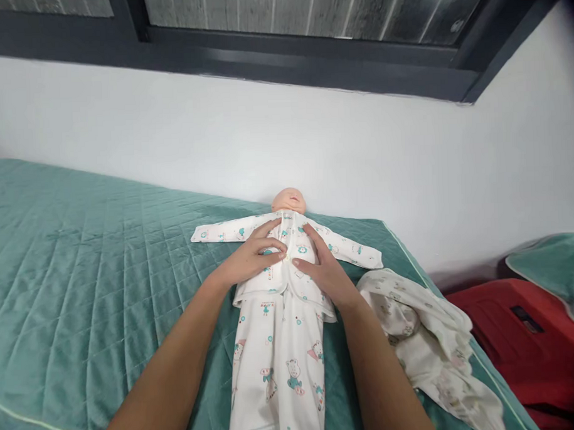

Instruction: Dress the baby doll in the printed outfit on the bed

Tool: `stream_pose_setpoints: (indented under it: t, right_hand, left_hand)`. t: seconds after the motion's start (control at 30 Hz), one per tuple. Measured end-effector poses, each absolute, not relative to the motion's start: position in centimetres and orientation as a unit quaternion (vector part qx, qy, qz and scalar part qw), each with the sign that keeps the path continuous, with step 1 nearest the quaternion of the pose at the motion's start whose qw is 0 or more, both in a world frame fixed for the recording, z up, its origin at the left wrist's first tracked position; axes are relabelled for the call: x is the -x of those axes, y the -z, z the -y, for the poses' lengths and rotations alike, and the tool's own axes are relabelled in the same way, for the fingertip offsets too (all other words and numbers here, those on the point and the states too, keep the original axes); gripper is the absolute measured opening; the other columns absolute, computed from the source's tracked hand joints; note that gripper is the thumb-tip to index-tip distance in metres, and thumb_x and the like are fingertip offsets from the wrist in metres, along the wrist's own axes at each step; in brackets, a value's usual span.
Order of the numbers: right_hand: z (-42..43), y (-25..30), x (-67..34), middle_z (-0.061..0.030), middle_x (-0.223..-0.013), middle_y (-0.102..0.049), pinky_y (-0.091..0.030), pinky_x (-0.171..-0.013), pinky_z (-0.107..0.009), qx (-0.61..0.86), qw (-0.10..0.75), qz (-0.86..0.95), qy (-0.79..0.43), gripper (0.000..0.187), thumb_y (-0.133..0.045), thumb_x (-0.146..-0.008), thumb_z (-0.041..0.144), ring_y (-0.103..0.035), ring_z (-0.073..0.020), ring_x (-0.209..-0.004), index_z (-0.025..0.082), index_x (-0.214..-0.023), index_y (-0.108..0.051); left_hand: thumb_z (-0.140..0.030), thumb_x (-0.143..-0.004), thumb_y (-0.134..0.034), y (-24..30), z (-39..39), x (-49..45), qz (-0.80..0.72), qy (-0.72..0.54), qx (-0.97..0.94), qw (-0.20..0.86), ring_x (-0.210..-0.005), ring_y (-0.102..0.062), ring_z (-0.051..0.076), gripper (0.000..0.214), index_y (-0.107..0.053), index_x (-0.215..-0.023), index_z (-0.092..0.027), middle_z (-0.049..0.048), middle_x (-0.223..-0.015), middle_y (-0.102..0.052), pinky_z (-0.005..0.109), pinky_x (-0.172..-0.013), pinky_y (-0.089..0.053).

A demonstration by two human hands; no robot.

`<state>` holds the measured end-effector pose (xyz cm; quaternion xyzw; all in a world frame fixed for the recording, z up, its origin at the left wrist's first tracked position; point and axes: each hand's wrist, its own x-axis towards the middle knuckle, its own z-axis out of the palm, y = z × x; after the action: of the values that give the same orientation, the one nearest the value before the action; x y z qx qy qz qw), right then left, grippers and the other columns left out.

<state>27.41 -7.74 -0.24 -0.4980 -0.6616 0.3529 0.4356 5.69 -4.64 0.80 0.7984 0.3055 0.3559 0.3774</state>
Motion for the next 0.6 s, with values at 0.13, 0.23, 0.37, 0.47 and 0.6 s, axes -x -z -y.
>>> stream_pose_setpoints:
  t: [0.13, 0.23, 0.37, 0.47, 0.6]
  right_hand:
    - [7.98, 0.25, -27.15, -0.0006, -0.162, -0.02, -0.016, -0.124, -0.044, 0.513, 0.419, 0.677, -0.322, 0.081, -0.069, -0.081, 0.045, -0.015, -0.0219, -0.15, 0.03, -0.15, -0.031]
    - [7.71, 0.05, -27.09, -0.0002, -0.162, -0.02, -0.017, -0.123, -0.045, 0.517, 0.41, 0.685, -0.31, 0.08, -0.068, -0.081, 0.046, -0.015, -0.0221, -0.15, 0.031, -0.15, -0.031]
    - [7.45, -0.2, -26.92, -0.0002, -0.161, -0.022, -0.017, -0.123, -0.048, 0.531, 0.406, 0.679, -0.303, 0.079, -0.07, -0.08, 0.044, -0.016, -0.0231, -0.15, 0.032, -0.149, -0.033]
    - [7.36, -0.41, -26.74, -0.0013, -0.16, -0.024, -0.019, -0.122, -0.048, 0.535, 0.412, 0.671, -0.307, 0.079, -0.072, -0.077, 0.042, -0.019, -0.024, -0.149, 0.031, -0.147, -0.036]
    - [7.27, -0.52, -26.55, -0.0027, -0.159, -0.026, -0.021, -0.122, -0.047, 0.535, 0.418, 0.669, -0.301, 0.077, -0.072, -0.077, 0.039, -0.021, -0.0234, -0.148, 0.03, -0.145, -0.037]
  left_hand:
    - [-0.049, -0.088, -0.059, -0.94, 4.41, -5.38, -0.302, -0.34, -0.803, 0.385, -0.151, -0.016, 0.025, 0.031, -0.072, -0.105, -0.027, -0.0012, -0.163, -0.021, 0.042, -0.123, -0.018]
    - [-0.05, -0.088, -0.059, -1.08, 4.37, -5.37, -0.308, -0.333, -0.8, 0.394, -0.151, -0.015, 0.025, 0.031, -0.072, -0.104, -0.028, -0.002, -0.163, -0.021, 0.042, -0.123, -0.02]
    - [-0.051, -0.088, -0.06, -1.1, 4.16, -5.32, -0.306, -0.33, -0.801, 0.395, -0.151, -0.015, 0.025, 0.031, -0.073, -0.104, -0.028, -0.0028, -0.162, -0.022, 0.043, -0.123, -0.02]
    - [-0.05, -0.088, -0.06, -0.92, 3.84, -5.24, -0.294, -0.33, -0.806, 0.394, -0.151, -0.016, 0.025, 0.032, -0.073, -0.106, -0.029, -0.0027, -0.161, -0.024, 0.042, -0.122, -0.021]
    - [-0.048, -0.087, -0.062, -0.65, 3.58, -5.22, -0.289, -0.332, -0.806, 0.395, -0.151, -0.016, 0.025, 0.03, -0.073, -0.107, -0.028, -0.0021, -0.161, -0.025, 0.041, -0.122, -0.022]
